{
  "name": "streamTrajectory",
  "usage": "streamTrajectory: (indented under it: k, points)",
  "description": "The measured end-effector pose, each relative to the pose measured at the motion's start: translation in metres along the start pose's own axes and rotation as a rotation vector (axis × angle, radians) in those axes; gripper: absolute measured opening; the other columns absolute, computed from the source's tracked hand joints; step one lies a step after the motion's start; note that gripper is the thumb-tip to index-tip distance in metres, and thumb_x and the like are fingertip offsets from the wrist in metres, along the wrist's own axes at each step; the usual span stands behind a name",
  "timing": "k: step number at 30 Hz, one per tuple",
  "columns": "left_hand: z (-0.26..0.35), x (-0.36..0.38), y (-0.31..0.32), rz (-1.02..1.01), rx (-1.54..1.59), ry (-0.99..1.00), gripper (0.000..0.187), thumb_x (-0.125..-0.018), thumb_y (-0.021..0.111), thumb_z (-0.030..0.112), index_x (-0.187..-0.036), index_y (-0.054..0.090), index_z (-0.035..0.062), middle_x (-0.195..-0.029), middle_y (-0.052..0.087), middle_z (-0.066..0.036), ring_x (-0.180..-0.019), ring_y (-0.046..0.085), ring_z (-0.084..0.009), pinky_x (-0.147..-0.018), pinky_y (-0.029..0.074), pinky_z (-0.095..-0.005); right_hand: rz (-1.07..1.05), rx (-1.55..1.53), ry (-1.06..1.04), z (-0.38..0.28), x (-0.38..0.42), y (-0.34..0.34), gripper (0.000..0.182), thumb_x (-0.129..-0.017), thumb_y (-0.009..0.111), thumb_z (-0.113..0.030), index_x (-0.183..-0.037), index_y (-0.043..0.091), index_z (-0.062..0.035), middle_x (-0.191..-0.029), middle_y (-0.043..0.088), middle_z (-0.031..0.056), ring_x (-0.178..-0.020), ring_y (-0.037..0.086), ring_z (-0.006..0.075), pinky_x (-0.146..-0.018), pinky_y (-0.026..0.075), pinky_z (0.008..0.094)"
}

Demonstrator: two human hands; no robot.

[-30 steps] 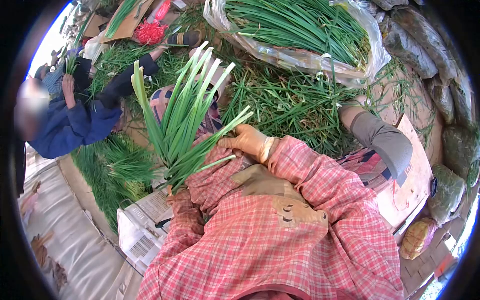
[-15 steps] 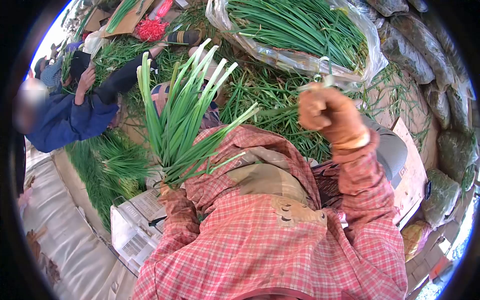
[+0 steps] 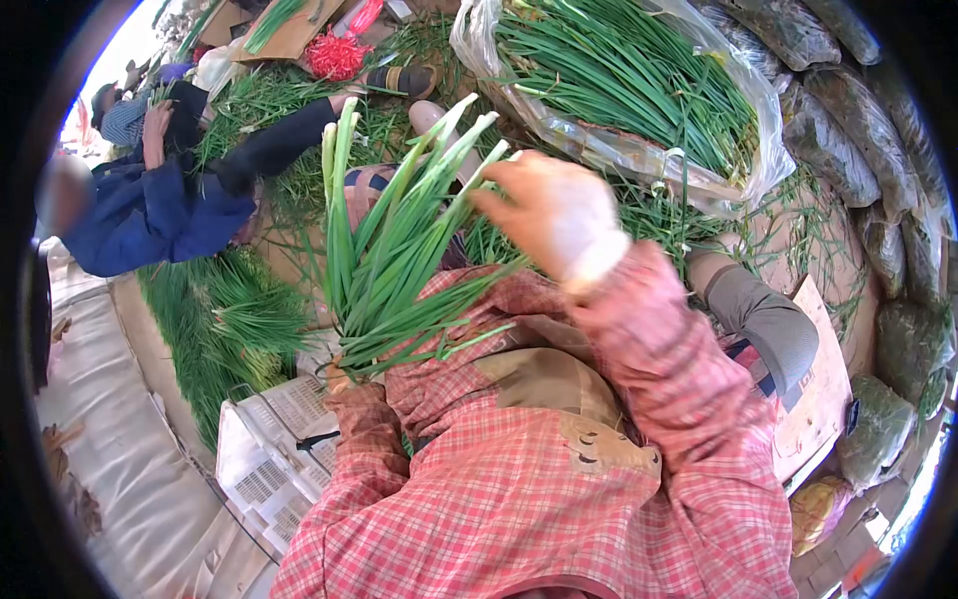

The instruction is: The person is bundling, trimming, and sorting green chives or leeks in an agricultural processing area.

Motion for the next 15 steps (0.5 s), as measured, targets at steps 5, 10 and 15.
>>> streamTrajectory:
  k: [5,10,15]
  points:
    - [0.017,0.001,-0.006,-0.015,0.049,0.028,0.036,-0.090,0.033,0.033,-0.060,0.028,0.0151,-0.053,0.025,0.003,-0.050,0.030,-0.0132,-0.057,0.033,-0.0326,-0.398,0.216,0.067,0.000,-0.029,0.072,0.035,-0.075,0.056,-0.042,-0.069,0.060,-0.0071,-0.070,0.060,0.0134,-0.069,0.060,0.0306,-0.061,0.047,0.0407]
    - [0.029,-0.001,-0.017,-0.041,0.117,0.047,0.036,-0.091,0.033,0.033,-0.060,0.028,0.0152,-0.053,0.025,0.003,-0.050,0.029,-0.0131,-0.058,0.033,-0.0324,-0.373,0.275,0.077,0.043,-0.003,0.083,0.014,-0.073,0.056,-0.021,-0.070,0.057,-0.0073,-0.068,0.058,0.0133,-0.067,0.059,0.0317,-0.059,0.047,0.0411]
    - [0.039,-0.002,-0.032,-0.068,0.186,0.051,0.036,-0.091,0.033,0.032,-0.060,0.028,0.0153,-0.053,0.025,0.004,-0.050,0.029,-0.0130,-0.058,0.033,-0.0321,-0.188,0.340,0.246,0.096,0.019,0.031,0.013,-0.074,0.054,-0.022,-0.072,0.056,-0.0099,-0.072,0.059,0.0112,-0.068,0.059,0.0309,-0.061,0.046,0.0420]
Point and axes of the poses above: each hand's wrist, its own x-axis away from the middle knuckle, its own y-axis out of the palm, z = x × y, the point moved 1 cm from there along -x, towards the middle knuckle
